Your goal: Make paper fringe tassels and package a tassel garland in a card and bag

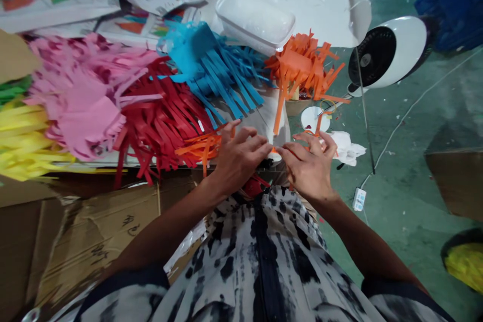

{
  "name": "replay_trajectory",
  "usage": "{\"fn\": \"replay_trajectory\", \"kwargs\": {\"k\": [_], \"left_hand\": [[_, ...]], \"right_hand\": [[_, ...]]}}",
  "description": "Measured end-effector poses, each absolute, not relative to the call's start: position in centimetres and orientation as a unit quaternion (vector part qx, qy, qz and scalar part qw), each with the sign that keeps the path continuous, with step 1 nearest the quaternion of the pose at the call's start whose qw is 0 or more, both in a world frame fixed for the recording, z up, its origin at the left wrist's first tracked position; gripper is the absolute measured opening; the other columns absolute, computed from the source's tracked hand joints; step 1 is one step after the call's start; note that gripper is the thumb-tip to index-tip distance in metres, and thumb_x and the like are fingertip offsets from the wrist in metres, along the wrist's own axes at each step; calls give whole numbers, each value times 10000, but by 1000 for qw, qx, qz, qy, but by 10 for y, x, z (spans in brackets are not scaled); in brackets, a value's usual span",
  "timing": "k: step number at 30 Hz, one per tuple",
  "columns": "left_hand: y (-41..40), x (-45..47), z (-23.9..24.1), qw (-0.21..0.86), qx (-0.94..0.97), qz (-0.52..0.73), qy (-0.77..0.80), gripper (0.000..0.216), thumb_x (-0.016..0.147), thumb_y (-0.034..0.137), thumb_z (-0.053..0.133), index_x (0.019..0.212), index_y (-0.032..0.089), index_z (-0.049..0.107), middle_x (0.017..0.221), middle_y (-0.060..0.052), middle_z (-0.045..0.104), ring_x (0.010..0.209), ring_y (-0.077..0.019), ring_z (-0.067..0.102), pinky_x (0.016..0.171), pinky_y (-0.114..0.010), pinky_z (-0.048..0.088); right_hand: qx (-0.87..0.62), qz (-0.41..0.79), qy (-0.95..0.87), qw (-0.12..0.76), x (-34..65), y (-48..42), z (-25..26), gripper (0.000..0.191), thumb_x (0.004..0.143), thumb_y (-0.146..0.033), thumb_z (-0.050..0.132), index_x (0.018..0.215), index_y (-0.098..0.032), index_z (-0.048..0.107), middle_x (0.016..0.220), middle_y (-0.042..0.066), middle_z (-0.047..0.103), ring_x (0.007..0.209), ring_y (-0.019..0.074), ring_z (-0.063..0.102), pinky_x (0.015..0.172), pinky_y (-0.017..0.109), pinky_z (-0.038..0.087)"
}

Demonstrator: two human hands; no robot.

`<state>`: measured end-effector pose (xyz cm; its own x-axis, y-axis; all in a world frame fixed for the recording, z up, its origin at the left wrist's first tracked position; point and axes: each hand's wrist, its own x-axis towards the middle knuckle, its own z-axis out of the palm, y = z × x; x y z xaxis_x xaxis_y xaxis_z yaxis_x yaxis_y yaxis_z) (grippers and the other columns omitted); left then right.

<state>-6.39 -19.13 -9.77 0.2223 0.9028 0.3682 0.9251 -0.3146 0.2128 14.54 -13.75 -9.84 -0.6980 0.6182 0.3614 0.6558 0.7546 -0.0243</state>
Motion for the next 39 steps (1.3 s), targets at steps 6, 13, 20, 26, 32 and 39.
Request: {"fn": "replay_trajectory", "kwargs": {"k": [6,13,20,26,32,39], "left_hand": [[-208,-104,-115,39,-810,-213,-545,298,1055,179,513,1202,343,713,1161,56,787,1177,-207,655,1294,-559,222],[-214,-119,-94,97,-777,-250,-569,156,923,189,650,983,290,753,1149,16,778,1210,-274,617,1269,-660,194],[-185,-70,-95,3,-845,-145,-514,152,1028,215,572,1001,183,718,994,-73,742,976,-243,622,835,-382,506],[-182,-70,-100,-12,-834,-131,-536,139,1031,172,547,1013,153,683,1003,-98,701,963,-254,605,844,-379,491],[-184,-69,-107,-42,-793,-182,-580,202,1060,287,532,994,169,683,998,-84,700,981,-243,596,889,-374,463],[-180,-79,-102,-68,-748,-180,-635,262,1021,419,609,931,190,700,970,-75,711,955,-264,576,820,-410,400]], "right_hand": [[-326,-45,-923,200,175,-134,-103,253,998,-205,632,1168,-370,722,1143,-63,808,1247,280,614,1152,570,259],[-308,-56,-931,189,188,-130,-104,315,971,-206,637,1203,-401,722,1156,-73,805,1270,277,609,1197,565,220],[-333,-33,-930,152,180,-136,-90,273,975,-241,587,1182,-344,733,1277,6,764,1335,323,564,1198,591,202],[-342,-14,-931,128,155,-135,-86,190,1055,-288,546,1121,-279,723,1168,40,775,1225,292,560,1042,510,261],[-369,15,-920,129,149,-126,-93,239,1079,-341,522,989,-240,720,986,39,765,1121,276,547,926,465,258],[-427,78,-884,174,154,-128,-94,178,1016,-348,593,919,-237,693,992,44,741,1122,286,540,922,441,266]]}}
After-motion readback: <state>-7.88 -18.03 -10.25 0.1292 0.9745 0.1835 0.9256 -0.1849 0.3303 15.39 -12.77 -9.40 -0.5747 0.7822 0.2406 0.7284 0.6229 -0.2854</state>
